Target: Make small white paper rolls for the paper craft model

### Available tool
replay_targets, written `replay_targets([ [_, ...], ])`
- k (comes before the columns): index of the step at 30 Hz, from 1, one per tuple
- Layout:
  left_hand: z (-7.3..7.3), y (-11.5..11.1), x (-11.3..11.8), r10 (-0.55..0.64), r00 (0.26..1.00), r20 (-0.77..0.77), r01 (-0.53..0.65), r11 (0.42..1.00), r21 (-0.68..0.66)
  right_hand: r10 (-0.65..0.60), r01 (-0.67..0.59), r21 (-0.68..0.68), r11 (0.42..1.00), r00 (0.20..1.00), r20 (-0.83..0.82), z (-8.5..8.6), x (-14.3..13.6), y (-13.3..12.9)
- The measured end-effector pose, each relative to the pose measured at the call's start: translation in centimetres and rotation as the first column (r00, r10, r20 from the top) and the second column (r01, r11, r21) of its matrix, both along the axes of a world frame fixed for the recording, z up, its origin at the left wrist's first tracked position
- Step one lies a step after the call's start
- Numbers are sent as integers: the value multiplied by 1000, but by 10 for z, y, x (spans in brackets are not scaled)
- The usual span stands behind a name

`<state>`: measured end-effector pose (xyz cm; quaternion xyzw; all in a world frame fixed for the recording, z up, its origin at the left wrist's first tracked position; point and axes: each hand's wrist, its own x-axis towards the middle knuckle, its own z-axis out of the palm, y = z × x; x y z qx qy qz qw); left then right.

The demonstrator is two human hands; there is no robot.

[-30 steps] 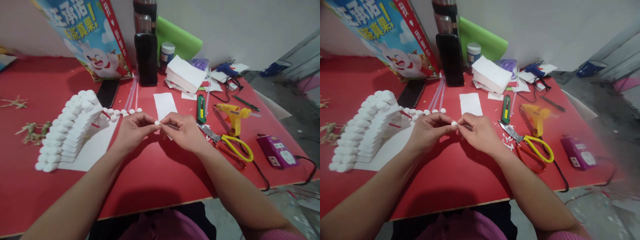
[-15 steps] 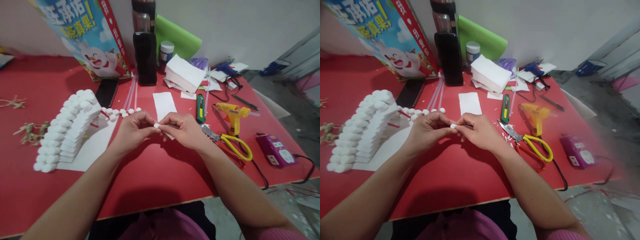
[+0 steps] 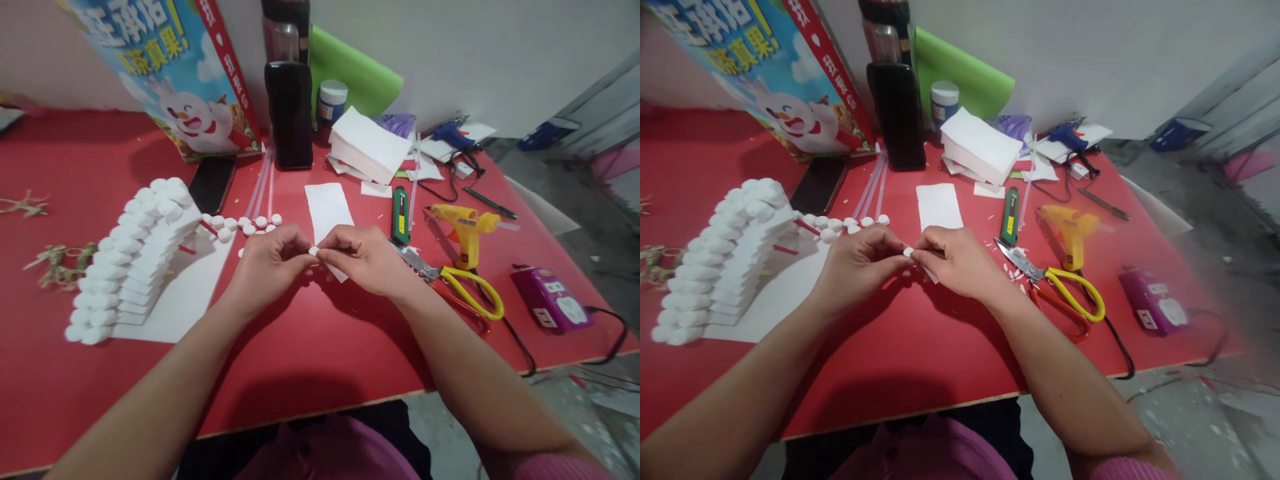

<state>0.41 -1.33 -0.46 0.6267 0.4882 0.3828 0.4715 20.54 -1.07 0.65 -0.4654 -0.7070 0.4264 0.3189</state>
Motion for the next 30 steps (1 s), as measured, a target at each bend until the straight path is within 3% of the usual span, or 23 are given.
replay_targets([
  [4, 5, -1, 1, -10, 997, -79, 19, 993, 118, -51, 32, -129, 991, 989, -139, 1, -1, 0],
  [12, 10, 0, 0, -105, 992, 73, 101, 993, 62, -28, -71, -255, 964, 931, -364, 4, 3, 4],
  [21, 5, 0, 5, -8, 995, 99, 0, 996, 84, -104, -18, -291, 956, 912, -397, 3, 3, 6],
  [30, -6, -1, 9, 88, 996, 11, -88, 951, 295, -154, 88, -215, 973, 937, -312, 2, -11, -5],
])
